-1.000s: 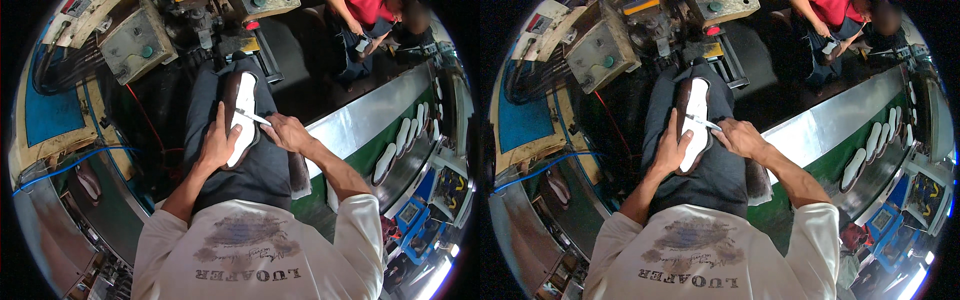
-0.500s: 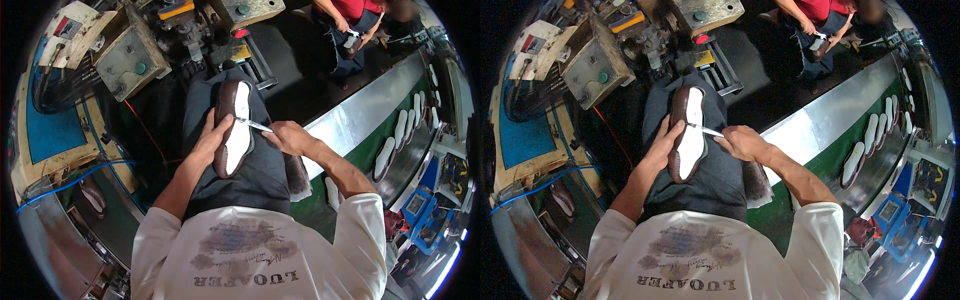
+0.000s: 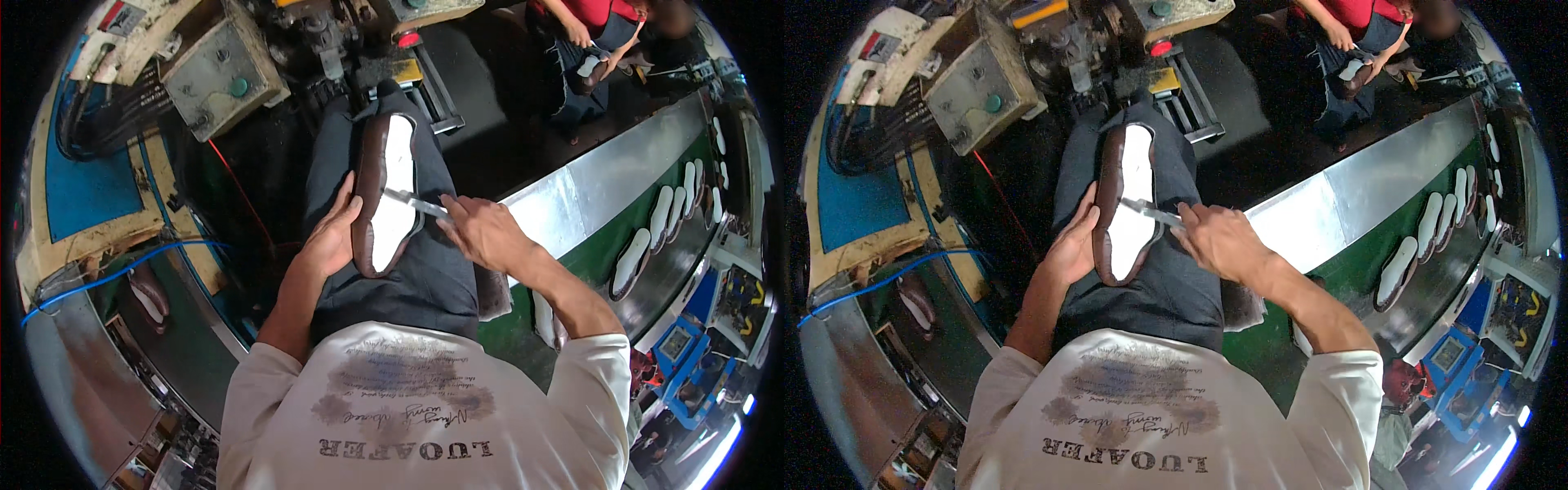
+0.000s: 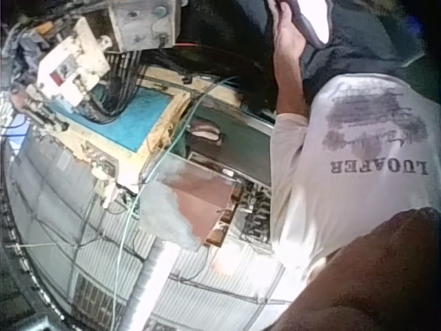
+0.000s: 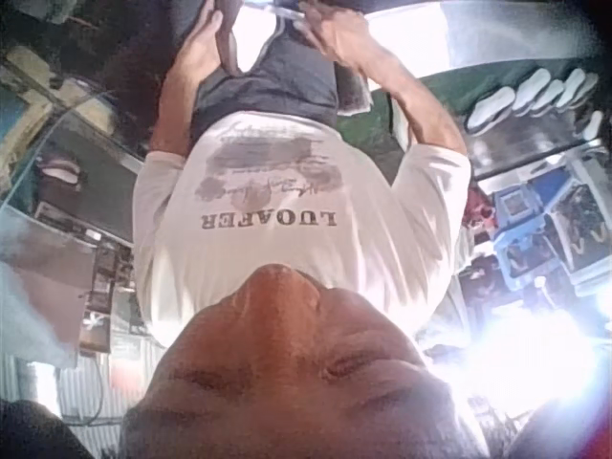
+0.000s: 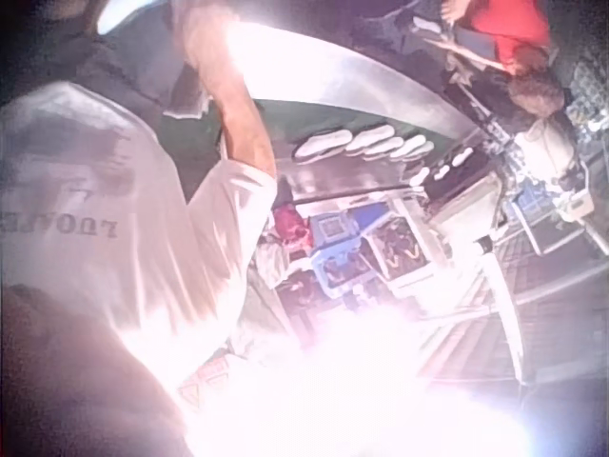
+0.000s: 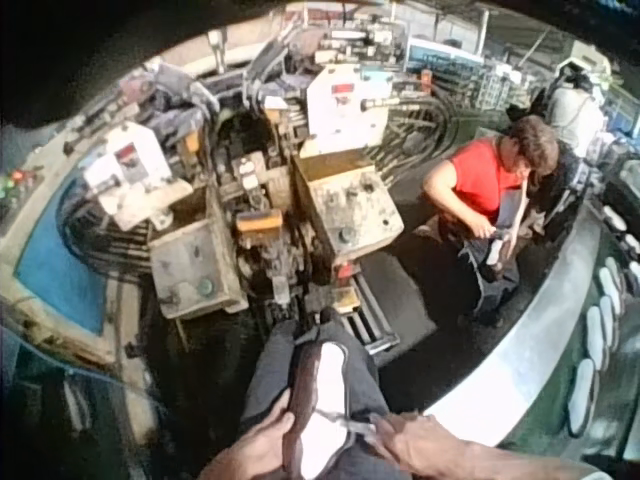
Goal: Operating a shoe lasting machine to attach and shape shoe uppers onto insoles.
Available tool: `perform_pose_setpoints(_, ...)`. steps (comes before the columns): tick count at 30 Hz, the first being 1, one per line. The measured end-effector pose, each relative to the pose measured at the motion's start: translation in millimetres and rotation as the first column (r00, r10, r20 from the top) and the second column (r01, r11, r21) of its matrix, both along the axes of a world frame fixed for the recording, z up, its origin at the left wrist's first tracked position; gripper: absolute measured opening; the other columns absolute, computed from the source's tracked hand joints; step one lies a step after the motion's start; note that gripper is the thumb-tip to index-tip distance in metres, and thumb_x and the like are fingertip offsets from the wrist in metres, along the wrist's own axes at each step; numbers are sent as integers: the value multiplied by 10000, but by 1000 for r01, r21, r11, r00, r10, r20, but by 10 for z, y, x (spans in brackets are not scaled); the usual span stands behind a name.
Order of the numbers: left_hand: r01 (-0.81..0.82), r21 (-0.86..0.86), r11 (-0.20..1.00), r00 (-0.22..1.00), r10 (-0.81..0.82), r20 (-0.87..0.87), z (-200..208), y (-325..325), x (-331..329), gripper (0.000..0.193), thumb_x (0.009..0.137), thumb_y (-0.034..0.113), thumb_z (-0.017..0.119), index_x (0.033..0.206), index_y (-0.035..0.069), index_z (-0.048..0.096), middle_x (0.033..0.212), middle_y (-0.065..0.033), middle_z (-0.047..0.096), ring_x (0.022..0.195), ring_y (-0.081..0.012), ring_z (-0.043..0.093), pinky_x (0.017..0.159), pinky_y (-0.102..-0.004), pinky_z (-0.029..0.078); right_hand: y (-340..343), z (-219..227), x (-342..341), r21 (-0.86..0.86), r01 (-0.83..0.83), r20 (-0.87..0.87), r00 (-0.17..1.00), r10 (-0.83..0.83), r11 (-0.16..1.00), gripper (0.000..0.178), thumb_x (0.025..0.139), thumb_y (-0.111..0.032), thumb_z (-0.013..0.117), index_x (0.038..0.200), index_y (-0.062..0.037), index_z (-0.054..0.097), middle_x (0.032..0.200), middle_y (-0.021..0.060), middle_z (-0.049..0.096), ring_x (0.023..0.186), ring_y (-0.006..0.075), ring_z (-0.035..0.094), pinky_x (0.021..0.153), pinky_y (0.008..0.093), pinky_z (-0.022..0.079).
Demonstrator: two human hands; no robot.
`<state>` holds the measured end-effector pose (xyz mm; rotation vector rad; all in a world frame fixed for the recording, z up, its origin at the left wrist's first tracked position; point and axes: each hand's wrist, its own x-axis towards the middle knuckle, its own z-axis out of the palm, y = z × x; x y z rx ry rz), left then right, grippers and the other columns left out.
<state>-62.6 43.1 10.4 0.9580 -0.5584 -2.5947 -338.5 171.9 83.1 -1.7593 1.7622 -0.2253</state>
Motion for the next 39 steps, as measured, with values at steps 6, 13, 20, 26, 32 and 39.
perform_pose_setpoints(6,19,-17,1000,999,-18,34,52,55,17,722,1204,193,483,1804,268,90,1809,-63,286,1627,-260,361,1316,-449,349,172,-1,181,-282,-425,-501,830,246,860,605,996,-249,712,1462,119,596,1169,191,718,1067,338,717,979,456,595)
perform_pose_setpoints(13,212,-387,897,927,-59,371,54,201,0,727,1193,259,518,1799,165,128,1793,-171,301,1617,-304,362,1302,-421,333,201,-3,263,72,-262,10,965,262,962,347,1075,-251,662,1187,77,670,1044,242,713,900,401,731,812,502,595)
perform_pose_setpoints(20,496,-578,648,765,-12,644,80,289,-51,891,1115,272,636,1769,3,94,1691,-291,417,1532,-358,461,1262,-397,357,83,218,419,-260,209,295,947,-129,943,278,1111,-229,642,968,10,641,662,207,638,623,457,679,585,521,537)
perform_pose_setpoints(26,385,-737,556,900,-49,433,-158,291,85,1208,968,200,830,1756,-10,-61,1731,-305,356,1587,-349,407,1275,-382,347,-62,8,424,29,23,79,997,-26,999,304,1091,-224,673,930,29,623,718,276,666,625,494,675,576,559,535)
perform_pose_setpoints(32,457,-601,656,859,-150,489,101,323,232,1265,859,39,869,1774,25,-5,1749,-231,330,1594,-303,381,1276,-374,351,84,-113,561,32,34,41,999,-35,999,403,1121,-311,632,913,34,660,683,281,655,660,517,677,632,571,551)
perform_pose_setpoints(39,499,-759,418,864,-178,470,1642,-1027,775,810,850,123,838,1603,26,556,1332,-103,739,1208,-168,693,1088,-355,546,242,512,269,-128,384,312,891,-331,914,355,1140,-236,595,944,52,664,718,200,693,633,343,717,629,452,546)
